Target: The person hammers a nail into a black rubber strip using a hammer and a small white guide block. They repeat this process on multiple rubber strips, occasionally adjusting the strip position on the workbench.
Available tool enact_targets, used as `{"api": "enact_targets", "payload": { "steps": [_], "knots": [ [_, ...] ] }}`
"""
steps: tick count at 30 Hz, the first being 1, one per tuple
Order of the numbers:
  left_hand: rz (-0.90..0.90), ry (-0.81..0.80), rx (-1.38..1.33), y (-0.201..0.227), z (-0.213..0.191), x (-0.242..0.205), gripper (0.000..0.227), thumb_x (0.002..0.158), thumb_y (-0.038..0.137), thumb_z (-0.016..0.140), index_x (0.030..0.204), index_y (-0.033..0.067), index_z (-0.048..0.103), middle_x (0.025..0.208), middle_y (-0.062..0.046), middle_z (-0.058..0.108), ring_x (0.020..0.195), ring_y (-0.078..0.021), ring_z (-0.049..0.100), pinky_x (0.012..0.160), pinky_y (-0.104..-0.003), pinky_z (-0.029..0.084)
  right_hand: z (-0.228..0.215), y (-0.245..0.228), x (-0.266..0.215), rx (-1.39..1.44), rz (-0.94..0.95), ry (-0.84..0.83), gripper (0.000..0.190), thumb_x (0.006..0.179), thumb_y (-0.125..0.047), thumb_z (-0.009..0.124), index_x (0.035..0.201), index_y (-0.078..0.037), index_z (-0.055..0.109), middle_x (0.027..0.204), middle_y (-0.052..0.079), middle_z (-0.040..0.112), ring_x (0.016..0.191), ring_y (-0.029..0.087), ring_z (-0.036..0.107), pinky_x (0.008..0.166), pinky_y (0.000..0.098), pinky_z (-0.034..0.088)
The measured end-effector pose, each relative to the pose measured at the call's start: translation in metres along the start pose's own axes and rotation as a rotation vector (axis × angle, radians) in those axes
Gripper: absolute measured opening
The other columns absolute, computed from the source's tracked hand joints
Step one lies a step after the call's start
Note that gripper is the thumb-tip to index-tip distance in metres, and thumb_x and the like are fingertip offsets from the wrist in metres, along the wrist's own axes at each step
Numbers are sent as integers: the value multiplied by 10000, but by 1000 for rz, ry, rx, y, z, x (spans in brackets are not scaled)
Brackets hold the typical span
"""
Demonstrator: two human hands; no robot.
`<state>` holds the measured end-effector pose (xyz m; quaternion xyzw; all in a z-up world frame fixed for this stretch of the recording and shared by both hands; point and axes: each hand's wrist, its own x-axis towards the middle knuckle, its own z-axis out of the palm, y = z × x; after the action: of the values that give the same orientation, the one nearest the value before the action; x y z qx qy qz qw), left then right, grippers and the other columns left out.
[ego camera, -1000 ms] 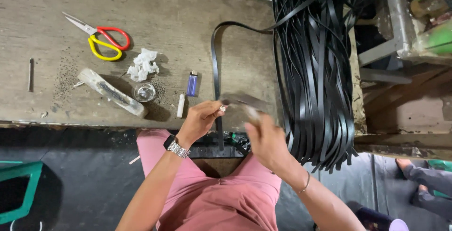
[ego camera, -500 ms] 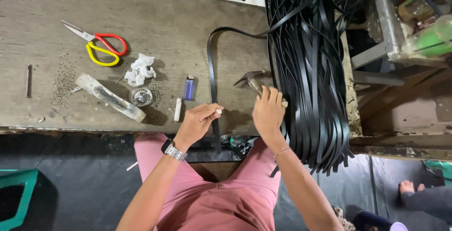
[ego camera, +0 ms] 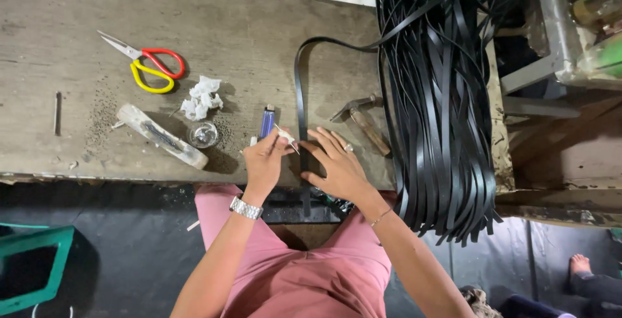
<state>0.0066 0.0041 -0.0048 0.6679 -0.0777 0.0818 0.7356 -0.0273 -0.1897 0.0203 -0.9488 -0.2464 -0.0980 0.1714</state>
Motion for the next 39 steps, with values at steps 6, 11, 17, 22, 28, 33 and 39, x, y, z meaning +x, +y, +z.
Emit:
{"api": "enact_targets", "payload": {
  "steps": [6, 11, 17, 22, 28, 33, 39],
  "knots": [
    [7, -30, 59, 5, 6, -2, 291, 967, 91, 711, 1240, -7, 694, 943, -263, 754, 816, -250, 755, 674, -356, 682, -7, -5, -3, 62, 27, -24, 730, 897, -587, 676, 1482, -184, 505, 1514, 97, 491, 1476, 285, 395, 1251, 464, 231],
    [33, -62, 124, 6, 5, -2, 265, 961, 143, 725, 1185, 1, 744, 885, -218, 777, 755, -244, 773, 660, -330, 667, 3, -1, -5, 19, 6, 42, 779, 856, -633, 692, 1461, -173, 517, 1509, 75, 504, 1462, 260, 425, 1240, 449, 269],
    [118, -67, 212, 6, 6, -1, 218, 947, 112, 750, 1146, 27, 769, 879, -177, 789, 760, -231, 777, 646, -318, 631, 3, -1, -5, 20, -17, 105, 769, 841, -630, 708, 1421, -151, 550, 1478, 80, 539, 1430, 266, 470, 1223, 449, 308],
    [188, -71, 208, 8, 10, 0, 195, 936, 61, 759, 1123, 11, 776, 877, -157, 796, 784, -255, 781, 665, -323, 620, 3, -1, -4, 22, -26, 124, 750, 848, -636, 696, 1403, -149, 562, 1486, 83, 537, 1429, 267, 476, 1217, 447, 314],
    [208, -88, 254, 4, 9, 0, 156, 931, 80, 766, 1083, 75, 801, 892, -103, 806, 806, -222, 785, 723, -311, 610, -2, -4, -3, 46, 3, 75, 736, 860, -610, 703, 1410, -146, 554, 1505, 84, 514, 1446, 271, 449, 1231, 457, 284],
    [227, -70, 251, 5, 11, 0, 149, 921, 52, 774, 1069, 49, 797, 901, -110, 807, 825, -245, 786, 734, -302, 596, -4, -4, -3, 52, 8, 56, 729, 874, -599, 696, 1423, -148, 532, 1516, 81, 498, 1454, 271, 436, 1228, 461, 283],
    [224, -66, 241, 8, 11, -2, 140, 927, 58, 770, 1064, 40, 794, 895, -107, 808, 831, -247, 786, 738, -309, 599, -3, -4, -3, 48, 2, 67, 747, 856, -615, 702, 1416, -149, 537, 1514, 79, 505, 1449, 269, 445, 1226, 463, 292]
  ]
}}
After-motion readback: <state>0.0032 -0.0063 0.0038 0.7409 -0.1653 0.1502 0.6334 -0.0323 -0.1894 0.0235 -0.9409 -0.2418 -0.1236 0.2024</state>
